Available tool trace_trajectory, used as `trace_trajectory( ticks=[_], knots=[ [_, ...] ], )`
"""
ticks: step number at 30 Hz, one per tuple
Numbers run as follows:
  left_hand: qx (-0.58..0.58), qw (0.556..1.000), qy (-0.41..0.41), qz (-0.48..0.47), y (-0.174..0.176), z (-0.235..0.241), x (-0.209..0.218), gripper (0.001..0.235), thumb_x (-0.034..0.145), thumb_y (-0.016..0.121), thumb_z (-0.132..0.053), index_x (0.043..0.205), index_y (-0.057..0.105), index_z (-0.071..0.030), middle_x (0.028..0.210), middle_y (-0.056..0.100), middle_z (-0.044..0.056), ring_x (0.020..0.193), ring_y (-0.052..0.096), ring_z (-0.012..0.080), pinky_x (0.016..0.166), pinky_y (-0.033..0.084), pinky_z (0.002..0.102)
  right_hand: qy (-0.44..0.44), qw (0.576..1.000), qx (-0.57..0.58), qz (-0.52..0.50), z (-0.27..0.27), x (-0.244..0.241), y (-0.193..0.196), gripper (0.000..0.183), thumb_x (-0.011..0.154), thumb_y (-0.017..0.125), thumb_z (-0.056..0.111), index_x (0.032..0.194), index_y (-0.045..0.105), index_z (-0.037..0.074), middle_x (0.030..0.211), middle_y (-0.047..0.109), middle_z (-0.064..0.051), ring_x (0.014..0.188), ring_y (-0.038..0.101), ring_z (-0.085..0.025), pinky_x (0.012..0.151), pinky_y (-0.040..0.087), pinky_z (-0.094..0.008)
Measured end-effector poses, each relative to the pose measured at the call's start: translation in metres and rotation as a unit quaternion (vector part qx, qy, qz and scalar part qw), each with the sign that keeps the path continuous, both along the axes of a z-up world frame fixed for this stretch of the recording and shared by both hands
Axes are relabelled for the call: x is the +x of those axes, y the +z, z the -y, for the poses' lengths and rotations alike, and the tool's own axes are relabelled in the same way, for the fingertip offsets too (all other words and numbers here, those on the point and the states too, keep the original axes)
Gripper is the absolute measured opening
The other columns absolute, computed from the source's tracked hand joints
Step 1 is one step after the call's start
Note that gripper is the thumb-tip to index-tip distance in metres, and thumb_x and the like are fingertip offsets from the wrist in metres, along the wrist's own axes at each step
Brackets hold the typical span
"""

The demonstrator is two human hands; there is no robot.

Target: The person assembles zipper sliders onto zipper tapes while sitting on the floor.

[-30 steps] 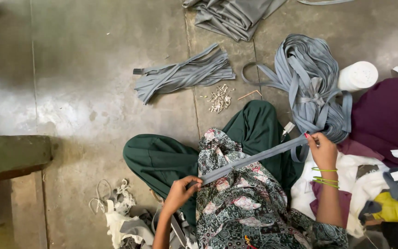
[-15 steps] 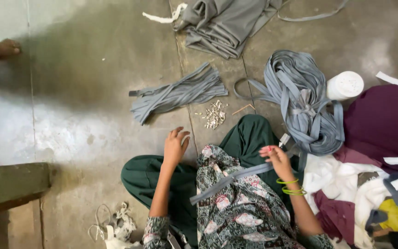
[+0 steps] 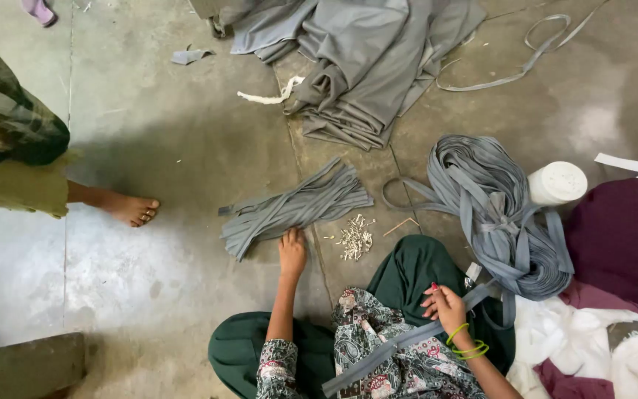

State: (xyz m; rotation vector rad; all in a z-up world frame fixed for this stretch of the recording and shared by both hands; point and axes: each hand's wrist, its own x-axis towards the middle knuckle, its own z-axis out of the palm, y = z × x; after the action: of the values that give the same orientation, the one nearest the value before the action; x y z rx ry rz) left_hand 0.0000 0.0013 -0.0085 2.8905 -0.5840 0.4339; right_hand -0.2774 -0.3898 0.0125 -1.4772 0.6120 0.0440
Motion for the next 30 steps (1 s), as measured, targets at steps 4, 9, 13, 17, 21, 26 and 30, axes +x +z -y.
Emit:
trace_trajectory(
  ticks=[4, 9, 13, 17, 21, 26, 30],
  knots=[
    [-0.039, 0.999, -0.017, -0.003, 0.035, 0.007, -0.005, 0.032, 0.089, 0.06, -0.009, 0.121, 0.067, -0.006, 0.13, 0.062, 0.009, 0.119, 0.056, 0.03, 0.107, 0.042, 0.048, 0.0, 1.0, -0.002, -0.001, -0.002, 0.002, -0.002, 0.039, 0.106, 0.047, 0.035, 0.102, 0.067, 0.002, 0.073, 0.072, -0.011, 0.051, 0.065, -0.015, 0.045, 0.047, -0.025],
    [-0.286, 0.956, -0.009, 0.061, 0.127, 0.025, -0.019, 0.015, 0.087, 0.072, -0.008, 0.102, 0.072, -0.01, 0.103, 0.071, 0.008, 0.099, 0.064, 0.0294, 0.094, 0.046, 0.042, -0.015, 1.0, -0.01, 0.011, -0.001, 0.004, -0.013, 0.038, 0.107, 0.047, 0.033, 0.102, 0.067, 0.001, 0.072, 0.071, -0.011, 0.051, 0.064, -0.015, 0.045, 0.046, -0.025],
    [-0.36, 0.929, 0.032, 0.083, 0.174, 0.031, -0.055, 0.018, 0.093, 0.069, -0.005, 0.111, 0.07, -0.005, 0.105, 0.07, 0.013, 0.097, 0.065, 0.0327, 0.088, 0.048, 0.042, -0.013, 1.0, -0.019, 0.02, 0.0, 0.004, -0.005, 0.038, 0.106, 0.047, 0.033, 0.102, 0.068, 0.002, 0.072, 0.072, -0.011, 0.051, 0.065, -0.015, 0.046, 0.046, -0.025],
    [-0.42, 0.905, 0.023, 0.061, 0.189, 0.043, -0.114, 0.017, 0.093, 0.066, -0.001, 0.109, 0.069, -0.004, 0.107, 0.068, 0.014, 0.099, 0.067, 0.0343, 0.086, 0.053, 0.04, 0.008, 1.0, -0.028, 0.01, -0.003, 0.008, 0.002, 0.041, 0.106, 0.046, 0.036, 0.104, 0.069, 0.002, 0.078, 0.075, -0.01, 0.056, 0.068, -0.016, 0.049, 0.048, -0.026],
    [-0.395, 0.916, -0.058, 0.03, 0.182, 0.058, -0.178, 0.021, 0.09, 0.064, 0.003, 0.108, 0.07, -0.006, 0.109, 0.067, 0.016, 0.099, 0.068, 0.0354, 0.084, 0.055, 0.041, 0.11, 0.989, -0.092, 0.044, -0.042, 0.012, 0.033, 0.053, 0.105, 0.044, 0.045, 0.107, 0.078, 0.005, 0.088, 0.082, -0.006, 0.08, 0.075, -0.014, 0.069, 0.058, -0.027],
    [-0.381, 0.914, -0.126, -0.063, 0.164, 0.078, -0.225, 0.025, 0.088, 0.064, 0.003, 0.111, 0.069, -0.005, 0.112, 0.066, 0.016, 0.098, 0.068, 0.0369, 0.08, 0.056, 0.042, 0.177, 0.979, 0.1, -0.015, -0.105, 0.044, 0.028, 0.049, 0.101, 0.047, 0.045, 0.12, 0.073, 0.008, 0.115, 0.077, -0.003, 0.105, 0.073, -0.011, 0.084, 0.057, -0.03],
    [-0.328, 0.917, -0.211, -0.083, 0.169, 0.082, -0.238, 0.023, 0.086, 0.066, 0.003, 0.108, 0.065, -0.003, 0.115, 0.063, 0.016, 0.097, 0.066, 0.039, 0.079, 0.055, 0.045, 0.157, 0.951, 0.254, 0.077, -0.109, 0.068, 0.054, 0.037, 0.103, 0.055, 0.029, 0.122, 0.071, 0.001, 0.116, 0.077, -0.013, 0.105, 0.072, -0.021, 0.089, 0.058, -0.034]
  ],
)
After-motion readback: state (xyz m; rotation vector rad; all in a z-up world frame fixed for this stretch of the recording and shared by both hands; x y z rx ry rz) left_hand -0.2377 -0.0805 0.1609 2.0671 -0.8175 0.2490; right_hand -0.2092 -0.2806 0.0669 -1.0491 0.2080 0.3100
